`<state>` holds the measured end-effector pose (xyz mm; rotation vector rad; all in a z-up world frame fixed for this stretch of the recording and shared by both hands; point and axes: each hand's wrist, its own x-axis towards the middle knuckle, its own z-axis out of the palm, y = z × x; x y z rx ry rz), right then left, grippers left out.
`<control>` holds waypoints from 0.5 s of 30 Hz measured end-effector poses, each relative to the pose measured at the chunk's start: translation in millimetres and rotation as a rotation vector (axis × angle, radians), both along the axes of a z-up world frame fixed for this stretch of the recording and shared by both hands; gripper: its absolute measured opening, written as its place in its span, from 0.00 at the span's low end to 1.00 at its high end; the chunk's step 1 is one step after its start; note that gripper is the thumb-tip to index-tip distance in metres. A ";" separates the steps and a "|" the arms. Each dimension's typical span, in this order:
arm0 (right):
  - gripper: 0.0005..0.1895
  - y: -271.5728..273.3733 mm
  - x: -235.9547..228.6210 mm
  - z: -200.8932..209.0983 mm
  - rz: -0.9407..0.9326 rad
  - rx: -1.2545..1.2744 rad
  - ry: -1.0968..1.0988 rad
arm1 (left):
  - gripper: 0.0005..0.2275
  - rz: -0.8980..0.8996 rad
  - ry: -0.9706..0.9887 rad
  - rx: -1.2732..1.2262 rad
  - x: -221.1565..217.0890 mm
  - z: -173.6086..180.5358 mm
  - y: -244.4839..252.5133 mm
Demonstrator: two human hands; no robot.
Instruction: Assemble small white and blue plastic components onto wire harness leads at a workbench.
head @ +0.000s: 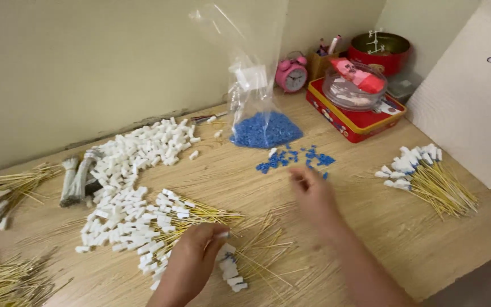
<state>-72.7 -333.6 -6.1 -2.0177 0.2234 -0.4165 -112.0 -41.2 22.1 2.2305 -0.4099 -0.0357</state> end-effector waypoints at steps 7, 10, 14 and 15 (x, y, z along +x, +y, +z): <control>0.09 -59.8 34.1 -21.0 -0.120 -0.485 0.057 | 0.11 -0.191 -0.236 0.119 -6.5 -20.8 6.5; 0.11 -54.8 43.7 -20.4 -0.081 -0.648 0.109 | 0.10 -0.189 -0.212 0.182 -9.3 -18.3 13.4; 0.12 -52.2 44.0 -19.6 -0.064 -0.759 0.155 | 0.09 -0.205 -0.207 0.114 -2.1 -12.2 22.7; 0.11 -48.4 45.0 -19.8 -0.047 -0.799 0.151 | 0.10 -0.182 -0.231 0.081 0.2 -11.8 28.4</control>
